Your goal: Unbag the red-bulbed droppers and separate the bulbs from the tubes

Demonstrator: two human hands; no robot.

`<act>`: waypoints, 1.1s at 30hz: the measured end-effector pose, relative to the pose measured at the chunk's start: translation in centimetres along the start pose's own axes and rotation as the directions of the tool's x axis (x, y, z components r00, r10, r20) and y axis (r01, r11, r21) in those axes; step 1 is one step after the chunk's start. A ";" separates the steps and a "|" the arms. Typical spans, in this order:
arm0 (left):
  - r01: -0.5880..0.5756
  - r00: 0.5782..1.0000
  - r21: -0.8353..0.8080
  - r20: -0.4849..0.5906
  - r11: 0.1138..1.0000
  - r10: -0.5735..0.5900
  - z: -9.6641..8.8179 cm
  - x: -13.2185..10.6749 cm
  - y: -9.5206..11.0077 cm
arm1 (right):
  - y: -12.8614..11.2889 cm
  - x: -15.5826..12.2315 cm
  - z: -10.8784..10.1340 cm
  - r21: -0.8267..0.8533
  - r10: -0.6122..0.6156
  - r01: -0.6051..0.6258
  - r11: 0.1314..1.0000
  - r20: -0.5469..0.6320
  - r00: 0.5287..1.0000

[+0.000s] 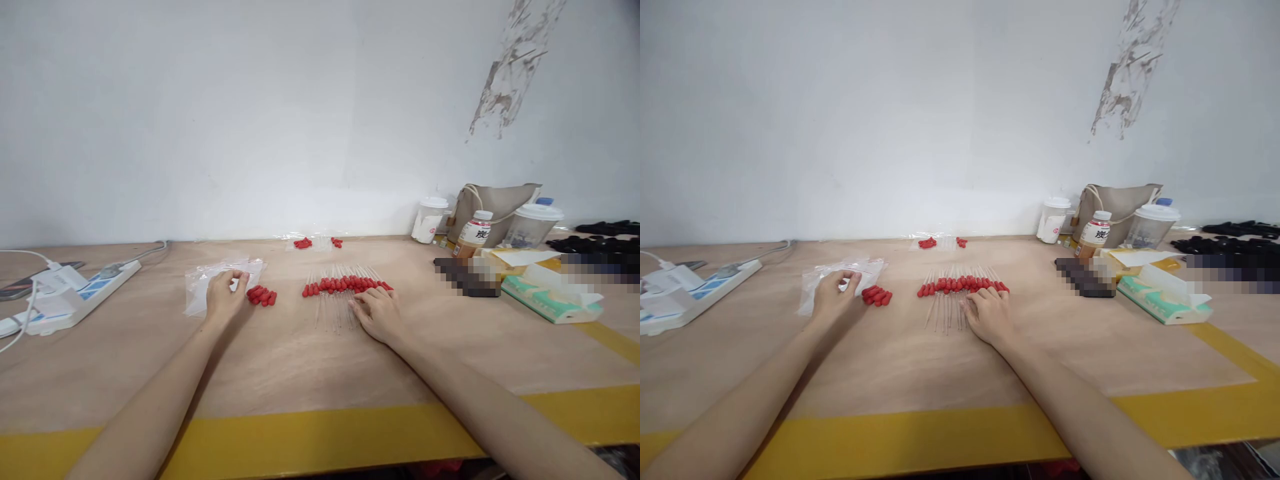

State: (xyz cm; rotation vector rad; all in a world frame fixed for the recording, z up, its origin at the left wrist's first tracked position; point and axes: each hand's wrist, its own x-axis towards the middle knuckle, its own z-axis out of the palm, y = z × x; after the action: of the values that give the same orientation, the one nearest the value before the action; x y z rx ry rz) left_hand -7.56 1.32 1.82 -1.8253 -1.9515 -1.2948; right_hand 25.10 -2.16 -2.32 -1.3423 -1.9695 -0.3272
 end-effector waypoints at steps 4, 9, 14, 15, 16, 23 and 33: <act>-0.332 0.935 0.005 0.136 0.943 0.329 0.5 -1.1 3.7 | 0.0 0.2 -0.1 0.010 0.003 -0.003 1.000 -0.030 1.000; -0.494 0.813 0.060 0.385 0.868 0.436 2.8 -2.3 7.0 | 0.4 0.5 -0.5 0.030 0.066 -0.065 0.997 -0.056 0.996; -0.513 0.813 0.139 0.396 0.847 0.428 4.5 -2.2 7.7 | 0.9 0.6 -0.8 0.051 0.123 -0.121 0.991 -0.046 0.991; -0.509 0.817 0.146 0.391 0.848 0.423 4.6 -2.2 7.7 | 0.9 0.6 -0.8 0.053 0.121 -0.119 0.992 -0.050 0.991; -0.500 0.823 0.147 0.388 0.854 0.415 4.7 -2.3 7.7 | 0.9 0.6 -0.8 0.054 0.116 -0.113 0.992 -0.055 0.992; -0.323 0.891 0.074 0.361 0.944 0.276 4.7 -2.8 7.7 | 0.7 0.6 -0.9 0.073 0.114 -0.109 0.991 -0.066 0.991; -0.387 0.875 -0.170 0.243 0.906 0.419 1.6 -4.3 6.8 | 0.8 0.6 -0.7 0.081 -0.081 0.100 0.992 -0.216 0.973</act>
State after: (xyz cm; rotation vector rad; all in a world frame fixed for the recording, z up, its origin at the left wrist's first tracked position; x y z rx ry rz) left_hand 0.12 -1.58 1.23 -2.4202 -1.4998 -1.0838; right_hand 26.03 -1.77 -1.54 -1.1141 -1.8471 -0.4021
